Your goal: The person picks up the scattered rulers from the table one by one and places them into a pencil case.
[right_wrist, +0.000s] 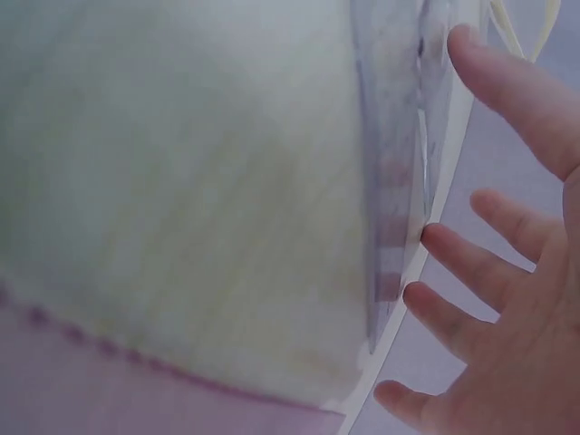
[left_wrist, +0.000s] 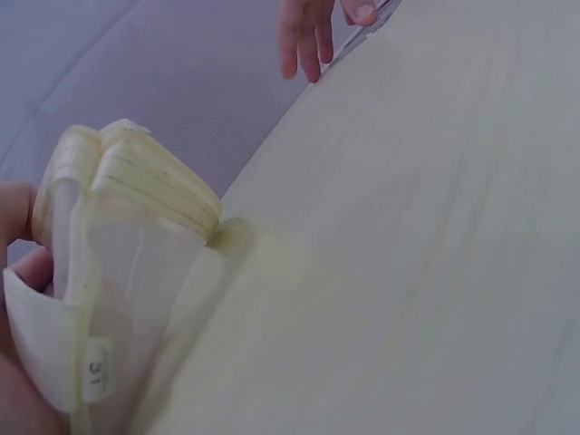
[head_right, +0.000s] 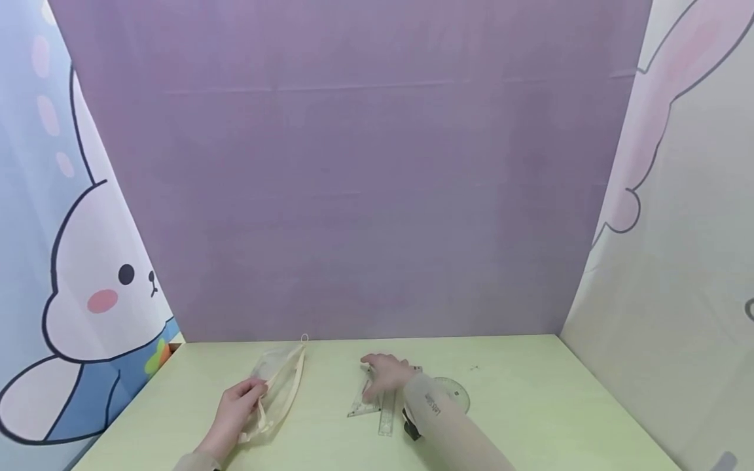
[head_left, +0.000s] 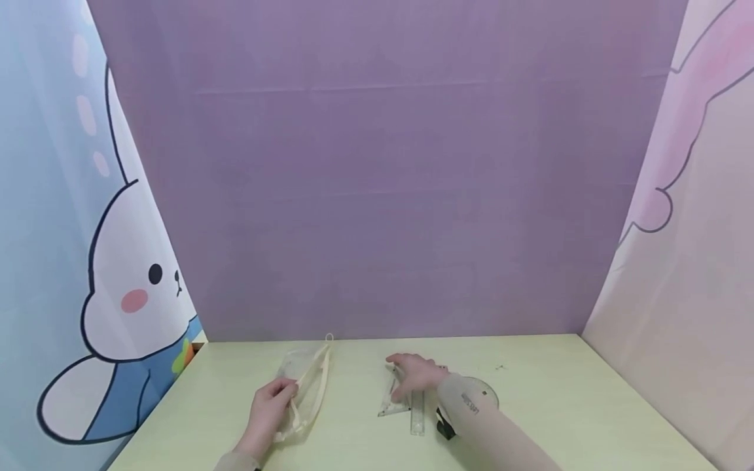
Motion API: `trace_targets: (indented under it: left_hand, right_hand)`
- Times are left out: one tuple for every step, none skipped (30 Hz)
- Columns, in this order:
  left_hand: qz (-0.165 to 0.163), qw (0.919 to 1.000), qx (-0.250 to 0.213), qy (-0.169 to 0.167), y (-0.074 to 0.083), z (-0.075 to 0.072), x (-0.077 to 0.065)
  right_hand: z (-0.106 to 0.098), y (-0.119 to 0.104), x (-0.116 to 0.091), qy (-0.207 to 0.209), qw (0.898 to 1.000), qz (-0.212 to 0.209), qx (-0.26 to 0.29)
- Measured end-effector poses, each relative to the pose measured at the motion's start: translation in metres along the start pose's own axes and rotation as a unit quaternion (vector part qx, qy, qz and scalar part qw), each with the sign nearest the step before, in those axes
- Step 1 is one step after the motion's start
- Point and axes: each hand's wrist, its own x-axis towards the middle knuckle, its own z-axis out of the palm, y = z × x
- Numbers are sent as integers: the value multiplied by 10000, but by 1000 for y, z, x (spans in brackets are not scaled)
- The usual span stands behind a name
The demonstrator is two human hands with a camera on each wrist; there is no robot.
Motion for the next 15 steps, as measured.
trace_targets:
  left_hand:
    - [-1, 10000, -7, -3, 0, 0, 0]
    - [-15, 10000, 4, -3, -1, -1, 0]
    - [-15, 10000, 11, -9, -2, -1, 0]
    - [-22, 10000, 4, -14, -2, -1, 0]
    - [-40, 10000, 17, -9, -3, -2, -1]
    - [-54, 10000, 28, -5, -4, -2, -1]
    - [-74, 10000, 39, -1, -4, -2, -1]
    - [-80, 9999, 63, -6, -4, -2, -1]
    - [-61, 10000, 77, -10, -5, -2, -2]
    - [-54, 9999, 87, -7, -5, -2, -2]
    - [-59, 9999, 84, 5, -4, -2, -2]
    - [-49, 10000, 78, 8, -4, -1, -1]
    - [-48, 10000, 74, 10, -4, -1, -1]
    - [-35, 10000, 70, 13, -4, 0, 0]
    - [-9, 10000, 67, 7, -3, 0, 0]
  right_hand:
    - [1, -1, 0, 35, 10000, 26, -61]
    - [1, -2, 0, 54, 9999, 59, -113]
    - [2, -2, 0, 71, 9999, 41, -144]
    - [2, -3, 0, 79, 9999, 9, -150]
    - [3, -4, -1, 81, 9999, -1, -150]
    - [3, -5, -1, 80, 9998, -27, -171]
    - [3, -6, -1, 79, 9998, -63, -175]
    - [4, -7, -1, 69, 9998, -89, -173]
    - [4, -8, -1, 67, 9997, -145, -167]
    - [3, -8, -1, 73, 9997, -165, -154]
    - [3, -8, 0, 93, 9997, -194, -149]
    - [3, -8, 1, 105, 9996, -236, -150]
    - [3, -7, 1, 113, 9995, -265, -146]
    - [2, -7, 2, 121, 9994, -284, -144]
    - [2, -6, 3, 130, 9994, -300, -133]
